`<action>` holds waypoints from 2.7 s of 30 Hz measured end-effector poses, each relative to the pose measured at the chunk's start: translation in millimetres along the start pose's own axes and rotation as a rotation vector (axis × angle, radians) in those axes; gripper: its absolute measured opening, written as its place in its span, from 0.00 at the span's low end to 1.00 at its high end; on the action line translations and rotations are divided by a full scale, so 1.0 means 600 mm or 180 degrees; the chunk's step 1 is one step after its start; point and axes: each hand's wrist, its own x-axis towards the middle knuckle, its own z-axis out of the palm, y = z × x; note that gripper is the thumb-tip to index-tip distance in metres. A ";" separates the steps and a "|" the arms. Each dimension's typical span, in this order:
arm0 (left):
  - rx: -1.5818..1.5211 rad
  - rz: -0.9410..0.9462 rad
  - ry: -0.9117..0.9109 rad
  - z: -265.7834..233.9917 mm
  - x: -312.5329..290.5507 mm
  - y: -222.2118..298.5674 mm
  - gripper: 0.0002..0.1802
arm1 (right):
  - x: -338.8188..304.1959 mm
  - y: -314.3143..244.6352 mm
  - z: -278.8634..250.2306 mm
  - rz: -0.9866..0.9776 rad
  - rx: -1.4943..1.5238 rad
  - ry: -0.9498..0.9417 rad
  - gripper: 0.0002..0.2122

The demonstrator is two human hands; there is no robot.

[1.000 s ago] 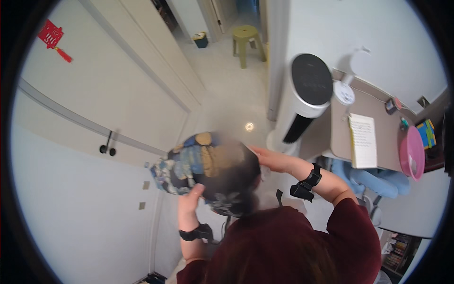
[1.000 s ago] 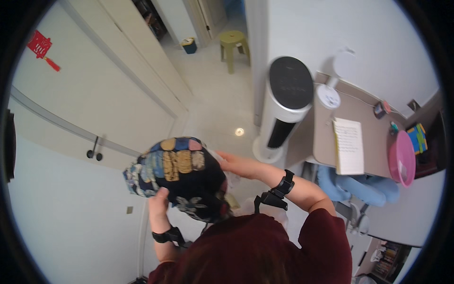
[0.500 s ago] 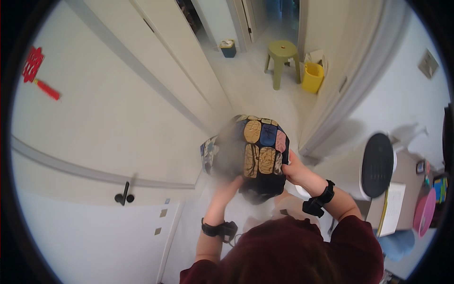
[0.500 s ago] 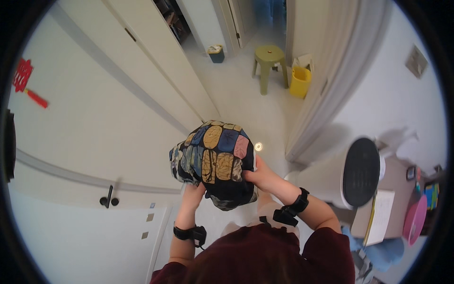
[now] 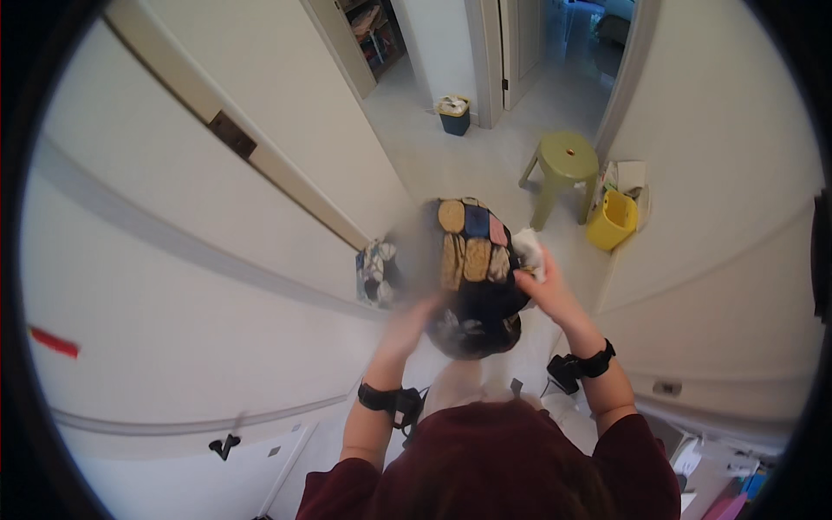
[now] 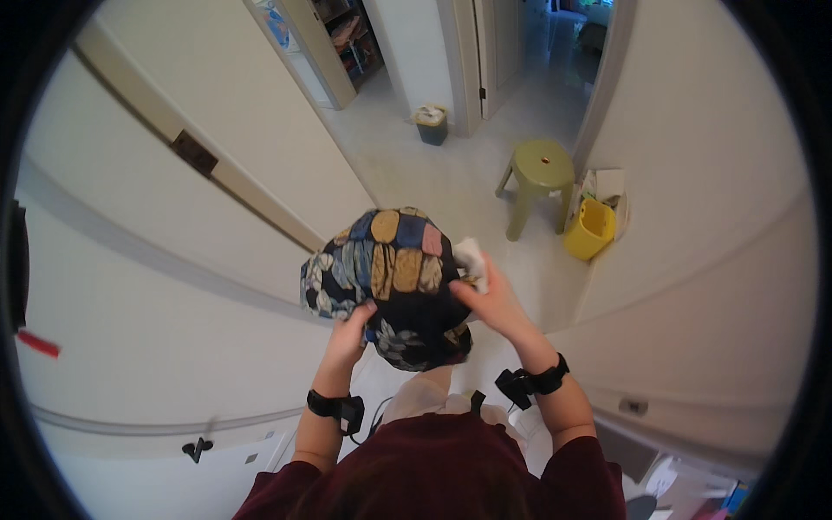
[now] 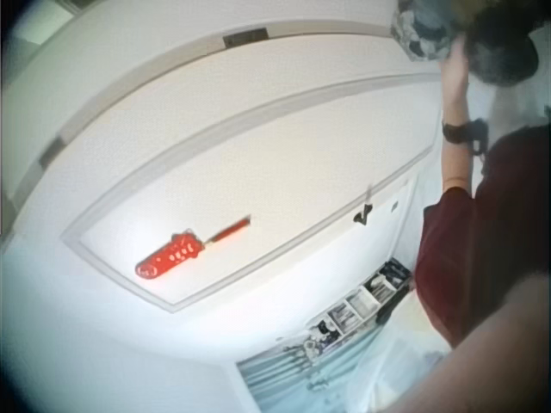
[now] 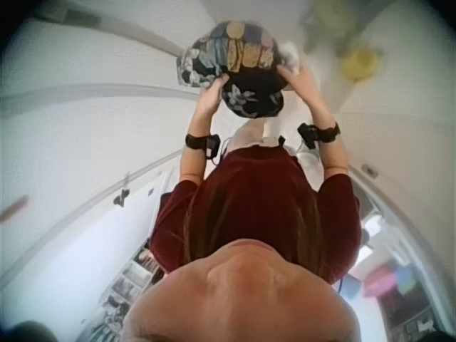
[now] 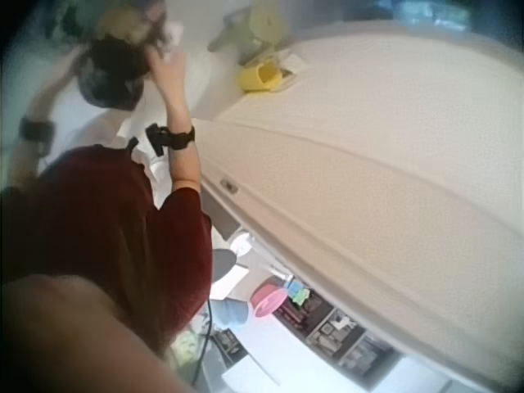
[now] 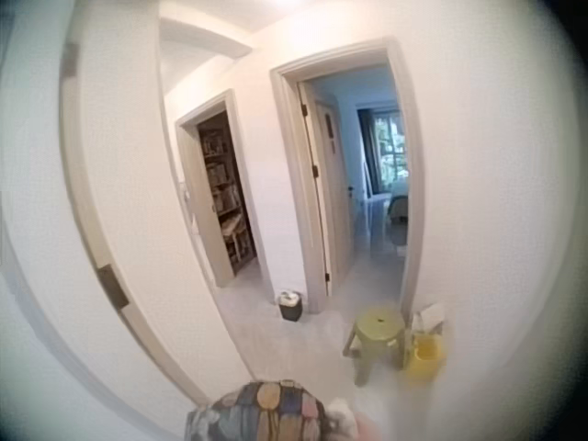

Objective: The person wipes the floor and a chair using a cloth, washes cloths in a sink, and tidies a desk by placing a notebook and a spray bottle into a drawer.

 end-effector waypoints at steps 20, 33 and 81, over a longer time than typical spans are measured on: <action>-0.1369 -0.0178 0.0692 0.131 0.848 0.123 0.19 | 0.822 -0.051 -0.228 -0.1204 -0.0182 -0.0253 0.29; -0.0545 0.0145 0.2403 0.230 0.599 0.063 0.21 | 0.645 0.019 -0.206 -0.1316 0.0616 -0.1324 0.26; 0.2610 -0.1235 0.8086 1.162 0.137 -0.257 0.37 | 0.143 0.233 -0.735 -0.3286 0.0777 -0.3556 0.19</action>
